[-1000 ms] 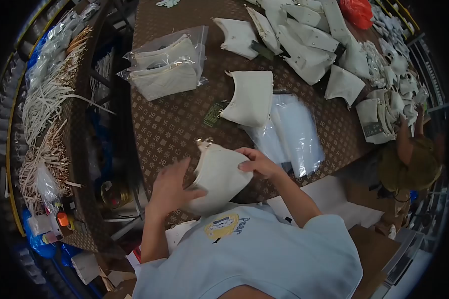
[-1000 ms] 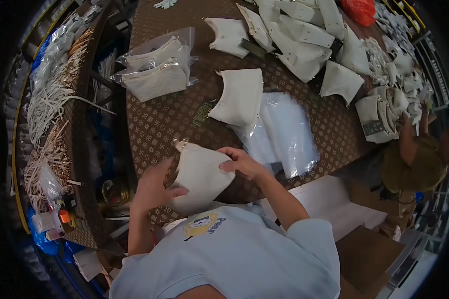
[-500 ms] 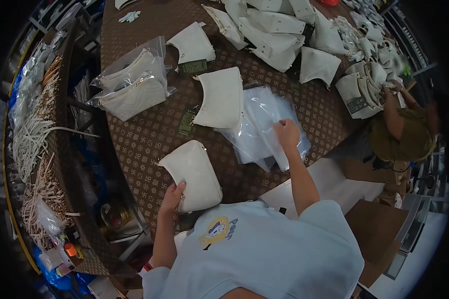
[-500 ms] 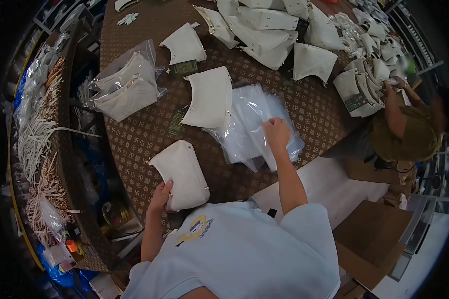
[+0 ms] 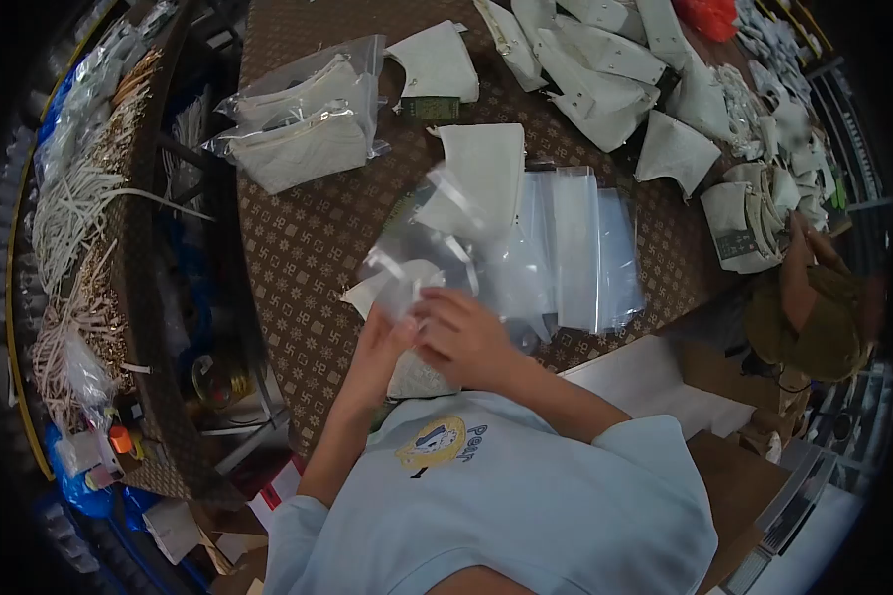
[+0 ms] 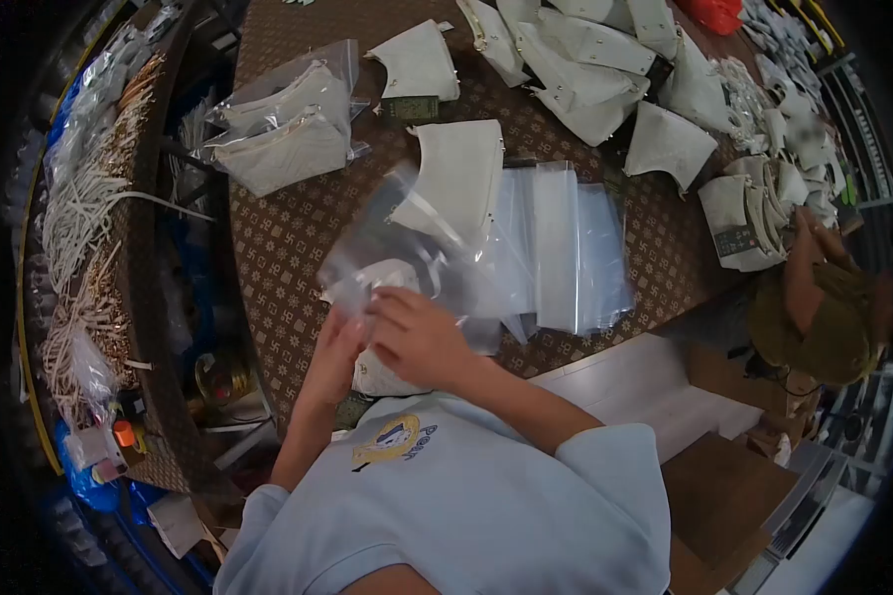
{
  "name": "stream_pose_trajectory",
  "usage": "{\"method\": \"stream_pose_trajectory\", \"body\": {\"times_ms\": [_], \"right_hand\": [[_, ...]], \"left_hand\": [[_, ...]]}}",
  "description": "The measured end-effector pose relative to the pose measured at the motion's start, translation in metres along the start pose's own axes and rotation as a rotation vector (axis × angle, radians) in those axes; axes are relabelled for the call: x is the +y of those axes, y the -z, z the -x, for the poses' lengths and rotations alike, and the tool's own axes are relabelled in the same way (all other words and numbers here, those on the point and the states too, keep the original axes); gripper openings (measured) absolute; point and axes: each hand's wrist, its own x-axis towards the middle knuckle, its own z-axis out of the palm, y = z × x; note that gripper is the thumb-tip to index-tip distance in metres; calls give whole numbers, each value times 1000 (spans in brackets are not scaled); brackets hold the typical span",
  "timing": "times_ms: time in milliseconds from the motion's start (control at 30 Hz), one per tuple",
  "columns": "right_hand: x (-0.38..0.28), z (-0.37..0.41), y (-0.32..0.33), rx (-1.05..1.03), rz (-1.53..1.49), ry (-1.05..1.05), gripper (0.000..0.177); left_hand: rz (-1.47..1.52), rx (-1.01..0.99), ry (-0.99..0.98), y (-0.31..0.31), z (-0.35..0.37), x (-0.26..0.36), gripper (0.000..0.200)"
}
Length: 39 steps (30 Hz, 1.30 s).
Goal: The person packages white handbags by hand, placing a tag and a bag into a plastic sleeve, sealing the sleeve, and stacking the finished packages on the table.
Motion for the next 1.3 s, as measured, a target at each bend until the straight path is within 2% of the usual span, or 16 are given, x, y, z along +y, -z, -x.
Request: {"method": "stream_pose_trajectory", "body": {"times_ms": [100, 167, 267, 300, 433, 533, 633, 700, 800, 900, 933, 967, 1000, 1100, 1167, 1300], "right_hand": [[-11, -6, 8, -101, -347, 12, 15], [13, 5, 26, 58, -489, -296, 21], [31, -14, 37, -41, -290, -579, 37], [32, -15, 31, -187, -546, -632, 50], [31, -8, 10, -409, -837, -656, 53], [34, -18, 10, -296, -670, -718, 49], [65, -22, -9, -317, -966, -957, 47], [76, -22, -17, -603, -1341, -924, 42], [84, -21, -2, -571, -1302, -848, 33], [73, -17, 6, -336, -1153, -956, 28], [69, -11, 1, -334, -1151, -961, 28], [65, -3, -9, -82, -1183, -1109, 28], [64, 5, -17, 180, -1200, -1240, 28], [63, 31, -33, 247, -1206, -1310, 27], [65, 40, -41, 265, -1208, -1364, 28], [64, 48, -43, 273, -1144, -1402, 27]], "left_hand": [[293, 39, 132, 23, 2, 9, 49], [476, -24, 78, 50, 10, 4, 53], [638, -193, 101, 60, 18, 2, 54], [687, -296, 109, 59, 18, 4, 56], [624, -268, 53, 51, 20, 12, 56], [718, -442, -16, 55, 21, 9, 57], [1068, -657, 88, 53, 16, 9, 59], [800, -480, 84, 56, 9, 8, 58], [683, -474, 111, 88, -9, 17, 51], [88, 138, -25, 98, -24, 65, 32], [-386, 457, -343, 101, -33, 70, 31], [-867, 767, -658, 103, -38, 73, 30], [-864, 765, -660, 94, -37, 76, 30], [-967, 197, -611, 30, -25, 79, 37], [-1409, -22, -637, 5, -39, 36, 38], [-1496, 53, -630, 32, -93, -52, 37]]}}
